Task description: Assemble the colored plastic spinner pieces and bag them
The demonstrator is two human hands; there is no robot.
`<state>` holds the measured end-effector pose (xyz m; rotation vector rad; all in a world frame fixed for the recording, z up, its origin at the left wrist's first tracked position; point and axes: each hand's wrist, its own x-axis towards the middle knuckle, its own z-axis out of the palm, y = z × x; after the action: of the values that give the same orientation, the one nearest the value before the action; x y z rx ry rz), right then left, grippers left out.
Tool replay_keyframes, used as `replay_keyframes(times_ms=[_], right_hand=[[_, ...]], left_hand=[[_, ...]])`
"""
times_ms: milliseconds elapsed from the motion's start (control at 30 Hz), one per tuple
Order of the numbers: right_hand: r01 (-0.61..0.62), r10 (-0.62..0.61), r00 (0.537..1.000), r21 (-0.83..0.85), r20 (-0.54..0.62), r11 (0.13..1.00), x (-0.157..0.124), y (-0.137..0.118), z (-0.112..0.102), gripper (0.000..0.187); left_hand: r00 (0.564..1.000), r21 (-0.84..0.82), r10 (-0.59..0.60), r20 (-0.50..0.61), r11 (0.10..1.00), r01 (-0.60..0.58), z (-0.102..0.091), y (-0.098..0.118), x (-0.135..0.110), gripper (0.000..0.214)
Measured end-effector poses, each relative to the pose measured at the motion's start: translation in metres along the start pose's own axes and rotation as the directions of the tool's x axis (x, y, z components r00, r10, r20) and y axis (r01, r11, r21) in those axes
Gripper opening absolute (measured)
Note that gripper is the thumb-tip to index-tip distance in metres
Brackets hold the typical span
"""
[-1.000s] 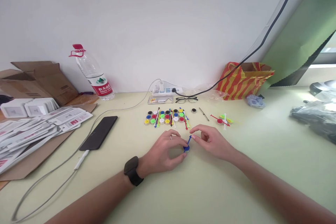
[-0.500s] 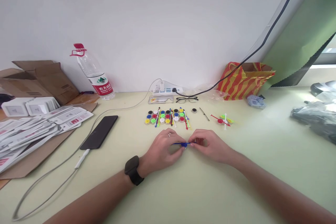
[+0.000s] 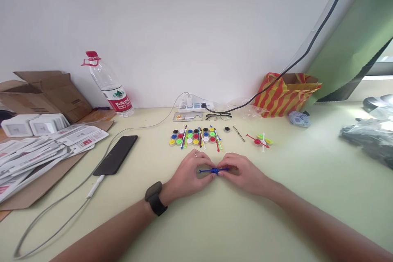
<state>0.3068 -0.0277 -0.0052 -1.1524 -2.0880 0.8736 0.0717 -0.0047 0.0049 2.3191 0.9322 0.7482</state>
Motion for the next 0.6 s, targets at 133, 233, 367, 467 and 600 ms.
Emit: replay_keyframes(times_ms=[133, 233, 367, 467, 600], right_hand=[[-0.001, 0.001, 1.000, -0.008, 0.000, 1.000, 0.0000, -0.0014, 0.0012, 0.016], [-0.006, 0.006, 1.000, -0.023, 0.000, 1.000, -0.0004, -0.0008, 0.0019, 0.017], [-0.002, 0.002, 1.000, 0.000, -0.007, 1.000, -0.0008, 0.0017, 0.0027, 0.015], [-0.014, 0.014, 1.000, 0.035, -0.009, 0.999, -0.0002, 0.0042, 0.0033, 0.014], [-0.037, 0.037, 0.999, 0.053, -0.006, 0.998, 0.0022, 0.0065, 0.0038, 0.009]], left_hand=[[1.000, -0.016, -0.025, -0.010, 1.000, 0.025, 0.0009, -0.0027, -0.0003, 0.014], [0.999, -0.032, -0.039, -0.001, 0.999, 0.039, 0.0014, -0.0040, 0.0008, 0.011], [0.998, -0.031, -0.052, 0.026, 0.998, 0.053, 0.0015, -0.0026, 0.0026, 0.005], [0.998, -0.037, -0.064, 0.021, 0.997, 0.065, 0.0028, -0.0017, 0.0030, 0.006], [0.998, -0.010, -0.068, 0.001, 0.998, 0.068, 0.0062, -0.0016, 0.0031, 0.009]])
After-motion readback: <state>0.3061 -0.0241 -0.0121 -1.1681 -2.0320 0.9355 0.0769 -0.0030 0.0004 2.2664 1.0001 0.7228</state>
